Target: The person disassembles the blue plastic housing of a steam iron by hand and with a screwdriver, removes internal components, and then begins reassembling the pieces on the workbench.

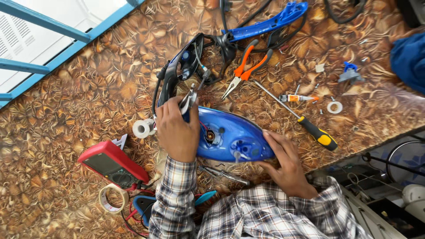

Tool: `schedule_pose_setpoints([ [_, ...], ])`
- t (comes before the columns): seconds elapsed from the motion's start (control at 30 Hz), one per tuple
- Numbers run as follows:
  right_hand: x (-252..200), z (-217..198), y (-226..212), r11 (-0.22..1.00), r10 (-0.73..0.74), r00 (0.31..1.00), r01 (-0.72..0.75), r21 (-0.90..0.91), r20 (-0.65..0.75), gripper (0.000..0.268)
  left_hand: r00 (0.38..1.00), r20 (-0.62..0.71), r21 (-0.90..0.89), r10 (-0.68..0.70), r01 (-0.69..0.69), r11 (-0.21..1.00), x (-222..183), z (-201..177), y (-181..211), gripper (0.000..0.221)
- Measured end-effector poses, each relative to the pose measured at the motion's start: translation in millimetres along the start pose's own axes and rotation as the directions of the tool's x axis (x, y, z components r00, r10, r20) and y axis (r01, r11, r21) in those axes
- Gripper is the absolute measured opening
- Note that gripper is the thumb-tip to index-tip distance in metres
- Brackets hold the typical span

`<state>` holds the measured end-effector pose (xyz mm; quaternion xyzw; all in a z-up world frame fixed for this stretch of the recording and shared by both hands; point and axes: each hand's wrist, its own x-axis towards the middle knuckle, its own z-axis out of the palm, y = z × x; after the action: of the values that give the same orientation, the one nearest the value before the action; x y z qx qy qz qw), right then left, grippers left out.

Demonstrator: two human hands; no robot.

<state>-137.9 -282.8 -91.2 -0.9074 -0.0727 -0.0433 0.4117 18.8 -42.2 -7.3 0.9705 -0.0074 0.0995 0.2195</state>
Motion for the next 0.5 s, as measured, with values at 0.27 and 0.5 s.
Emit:
schedule_pose_setpoints([
  [0.27,10,5,0,0.996,-0.075,0.985,0.066,-0.059,-0.158,0.086,0.997,-0.071,0.085,0.013,-0.007,0.996,2,13,-15,0.039],
  [0.5,8,7,5,0.996,-0.091,0.980,0.086,-0.034,-0.177,0.085,0.998,-0.061,0.053,-0.002,0.005,0.999,1,12,-14,0.040],
])
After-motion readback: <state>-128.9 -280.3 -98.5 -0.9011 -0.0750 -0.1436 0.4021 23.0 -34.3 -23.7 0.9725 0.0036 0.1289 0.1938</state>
